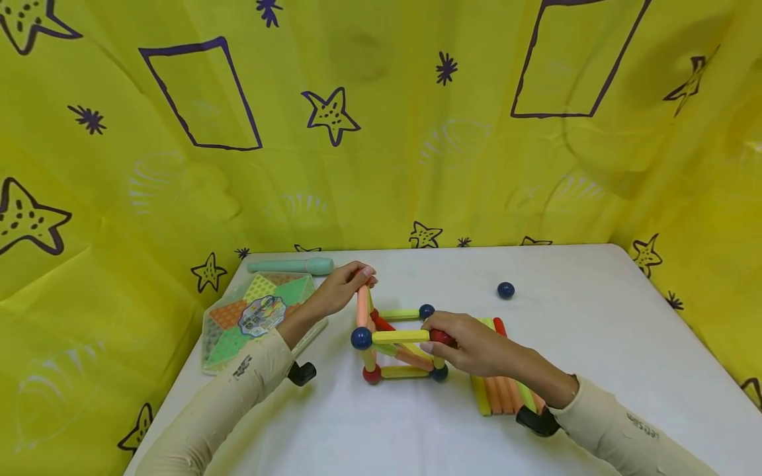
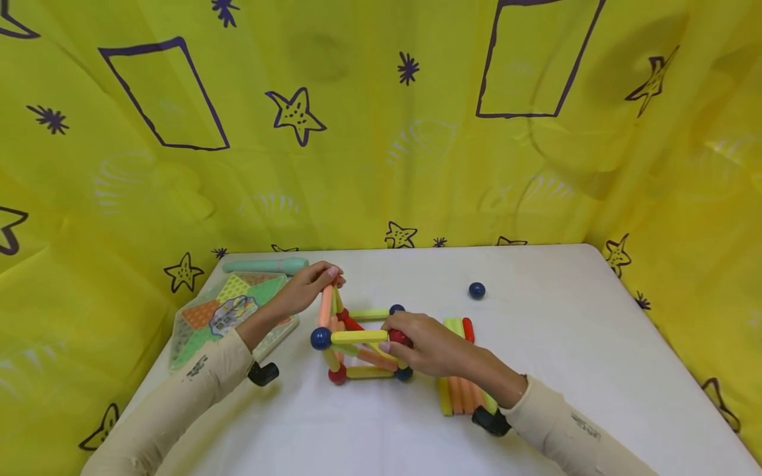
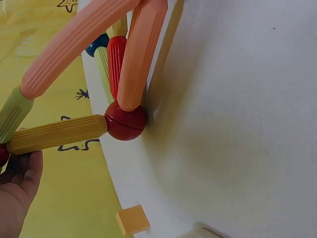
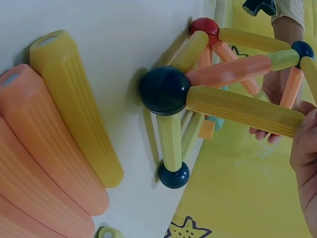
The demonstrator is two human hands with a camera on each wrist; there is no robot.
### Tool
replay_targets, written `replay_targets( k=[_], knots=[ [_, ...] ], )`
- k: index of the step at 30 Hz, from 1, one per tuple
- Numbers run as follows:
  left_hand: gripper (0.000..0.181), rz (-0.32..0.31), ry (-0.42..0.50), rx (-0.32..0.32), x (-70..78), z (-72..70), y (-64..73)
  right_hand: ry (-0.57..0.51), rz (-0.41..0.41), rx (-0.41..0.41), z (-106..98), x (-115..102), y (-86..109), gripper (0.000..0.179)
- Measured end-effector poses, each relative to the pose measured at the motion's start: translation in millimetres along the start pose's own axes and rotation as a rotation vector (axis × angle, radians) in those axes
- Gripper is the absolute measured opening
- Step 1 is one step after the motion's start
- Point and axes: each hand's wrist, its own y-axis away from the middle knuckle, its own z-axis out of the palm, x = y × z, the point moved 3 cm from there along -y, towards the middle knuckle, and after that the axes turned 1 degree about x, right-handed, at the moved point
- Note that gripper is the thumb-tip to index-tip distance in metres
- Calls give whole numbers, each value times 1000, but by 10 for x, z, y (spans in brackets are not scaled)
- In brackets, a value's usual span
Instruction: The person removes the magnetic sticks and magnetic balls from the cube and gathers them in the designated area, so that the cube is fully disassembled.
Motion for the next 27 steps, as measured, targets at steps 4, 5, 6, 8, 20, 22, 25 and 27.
replay_targets(
  k=[4,5,6,8,20,22,25,27],
  knots=[
    [39,0,-8,3,2,0,0,-28,-5,21,-1,18,13,21],
    [38,-1,-9,3,3,1,2,-40,-2,22,-2,24,18,22],
    [38,-5,-10,3,4,3,2,-51,3,23,-4,30,25,23],
    [37,-9,-10,2,7,7,2,-72,7,25,-13,42,43,22],
    [37,-10,-6,8,-1,11,-3,-288,65,-48,-87,86,148,24],
    [37,-8,-2,7,-3,12,-8,-307,59,-55,-90,90,152,24],
    [37,-6,-1,5,-3,15,-11,-313,46,-61,-93,93,153,25],
    [37,-6,-3,3,-1,17,-9,-313,39,-67,-94,97,153,25]
  ],
)
